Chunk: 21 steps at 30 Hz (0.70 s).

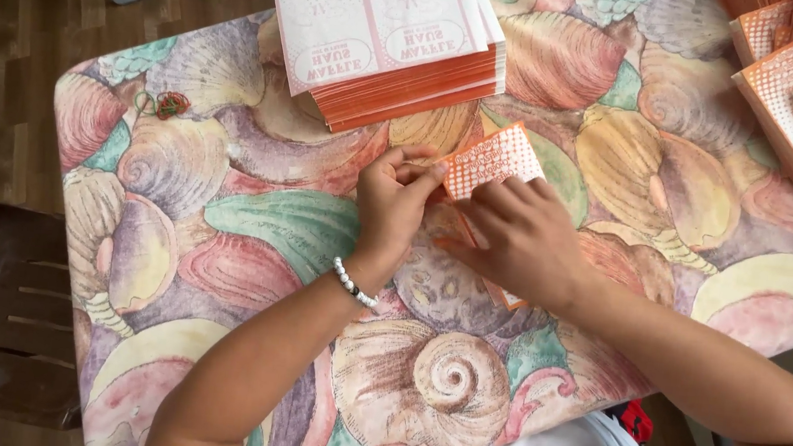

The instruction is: Folding flat paper sheets into bags and stacking them on a table.

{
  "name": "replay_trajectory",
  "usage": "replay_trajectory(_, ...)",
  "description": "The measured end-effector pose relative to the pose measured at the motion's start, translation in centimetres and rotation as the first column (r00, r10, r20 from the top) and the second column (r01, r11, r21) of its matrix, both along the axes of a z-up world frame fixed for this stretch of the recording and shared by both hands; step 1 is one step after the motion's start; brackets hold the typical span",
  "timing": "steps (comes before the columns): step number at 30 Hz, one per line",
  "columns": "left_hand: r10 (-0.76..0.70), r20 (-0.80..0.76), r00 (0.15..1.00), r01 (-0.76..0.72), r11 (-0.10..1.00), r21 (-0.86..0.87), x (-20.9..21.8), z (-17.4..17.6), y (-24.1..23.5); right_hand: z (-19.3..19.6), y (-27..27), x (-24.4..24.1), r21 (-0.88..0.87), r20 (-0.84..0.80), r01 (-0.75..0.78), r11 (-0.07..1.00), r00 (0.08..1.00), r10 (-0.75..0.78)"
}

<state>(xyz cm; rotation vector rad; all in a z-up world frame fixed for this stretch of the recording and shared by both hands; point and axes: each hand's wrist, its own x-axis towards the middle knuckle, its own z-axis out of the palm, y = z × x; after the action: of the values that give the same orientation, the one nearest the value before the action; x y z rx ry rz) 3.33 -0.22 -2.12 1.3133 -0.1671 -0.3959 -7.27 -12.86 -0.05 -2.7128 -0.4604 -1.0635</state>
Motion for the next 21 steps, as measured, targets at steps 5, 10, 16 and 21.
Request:
replay_trajectory(5, 0.011, 0.008, 1.0, -0.011, 0.997, 0.072, -0.1, -0.2, 0.1, -2.0, -0.3, 1.0, -0.154, 0.072, 0.088, 0.984, 0.994, -0.078)
replay_trajectory(10, -0.006, 0.004, 1.0, 0.005, 0.997, 0.082, 0.4, -0.3, 0.5, -0.9, -2.5, 0.4, -0.204, 0.067, 0.089, 0.975, 0.995, -0.077)
replay_trajectory(16, -0.289, 0.091, 0.953, 0.258, 0.931, 0.258, 0.9, 1.0, 1.5, -0.1, -6.1, -2.0, -0.204, -0.075, -0.046, 0.978, 0.997, 0.031)
replay_trajectory(21, -0.598, 0.717, 0.357, -0.076, 0.747, 0.661, 0.1, 0.4, 1.0, -1.0, -6.0, -3.1, -0.106, -0.303, -0.125, 0.987, 0.949, 0.087)
